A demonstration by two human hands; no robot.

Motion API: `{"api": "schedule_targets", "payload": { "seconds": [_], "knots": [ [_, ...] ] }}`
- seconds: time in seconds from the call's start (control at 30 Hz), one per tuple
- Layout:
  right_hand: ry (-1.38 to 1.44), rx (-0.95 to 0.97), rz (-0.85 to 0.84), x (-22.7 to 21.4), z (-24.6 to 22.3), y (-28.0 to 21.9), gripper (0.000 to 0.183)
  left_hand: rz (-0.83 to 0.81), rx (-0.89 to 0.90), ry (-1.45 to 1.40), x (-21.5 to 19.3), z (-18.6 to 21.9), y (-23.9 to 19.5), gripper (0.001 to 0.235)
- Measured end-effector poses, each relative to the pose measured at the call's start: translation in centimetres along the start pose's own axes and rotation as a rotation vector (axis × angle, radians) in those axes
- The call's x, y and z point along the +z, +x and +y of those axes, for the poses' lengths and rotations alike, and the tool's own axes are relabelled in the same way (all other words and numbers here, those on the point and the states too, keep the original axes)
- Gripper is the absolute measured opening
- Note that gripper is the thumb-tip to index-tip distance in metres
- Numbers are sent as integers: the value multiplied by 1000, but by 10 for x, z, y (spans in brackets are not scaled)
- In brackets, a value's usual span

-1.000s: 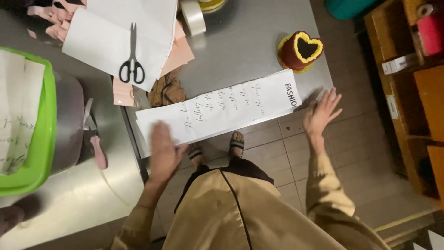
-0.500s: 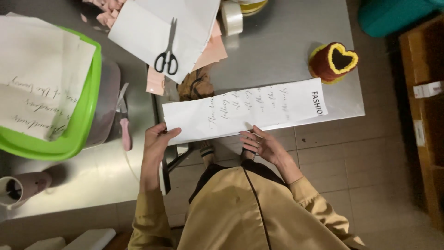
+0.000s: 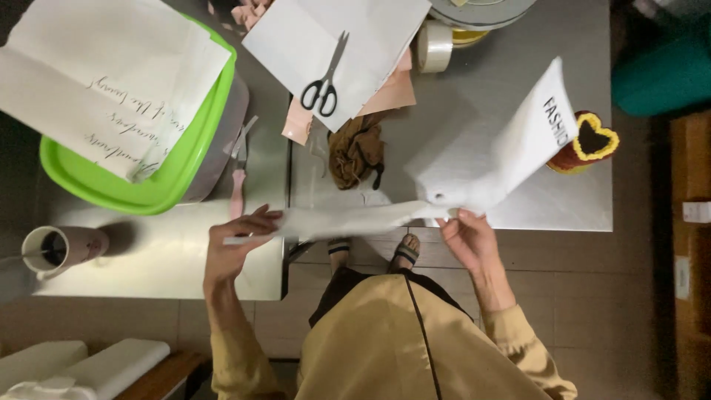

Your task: Folding and cutting white parchment paper into strips using scissors on a metal work surface.

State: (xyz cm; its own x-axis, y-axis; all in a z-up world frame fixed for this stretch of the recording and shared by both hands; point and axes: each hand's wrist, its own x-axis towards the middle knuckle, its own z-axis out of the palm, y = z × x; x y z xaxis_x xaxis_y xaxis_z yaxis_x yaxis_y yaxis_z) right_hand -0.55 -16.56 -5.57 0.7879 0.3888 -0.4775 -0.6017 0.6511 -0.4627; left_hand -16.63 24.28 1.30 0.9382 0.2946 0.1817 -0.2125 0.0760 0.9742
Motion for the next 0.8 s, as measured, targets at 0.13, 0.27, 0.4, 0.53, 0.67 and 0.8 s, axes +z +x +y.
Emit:
{"api": "schedule_targets", "payload": {
  "seconds": [0.13, 0.27, 0.4, 0.53, 0.67, 0.8],
  "knots": [
    [224, -201, -833, 23, -43, 34, 19, 9, 212, -52, -9, -2, -10, 11],
    [235, -421, -1289, 50, -46, 61, 19, 177, 199, -2, -14, -18, -13, 13],
    [225, -474, -1223, 118, -46, 26, 20, 205, 143, 23, 5, -2, 3, 7],
    [307, -457, -1288, 115, -47, 30, 19, 147, 67, 252, 37, 12, 29, 13],
    [187, -493, -1288, 90, -57, 40, 17, -37, 56, 331, 77, 17, 64, 22],
    [245, -584, -1267, 105, -56, 29, 17, -262, -9, 229, 121, 26, 104, 31]
  ]
}}
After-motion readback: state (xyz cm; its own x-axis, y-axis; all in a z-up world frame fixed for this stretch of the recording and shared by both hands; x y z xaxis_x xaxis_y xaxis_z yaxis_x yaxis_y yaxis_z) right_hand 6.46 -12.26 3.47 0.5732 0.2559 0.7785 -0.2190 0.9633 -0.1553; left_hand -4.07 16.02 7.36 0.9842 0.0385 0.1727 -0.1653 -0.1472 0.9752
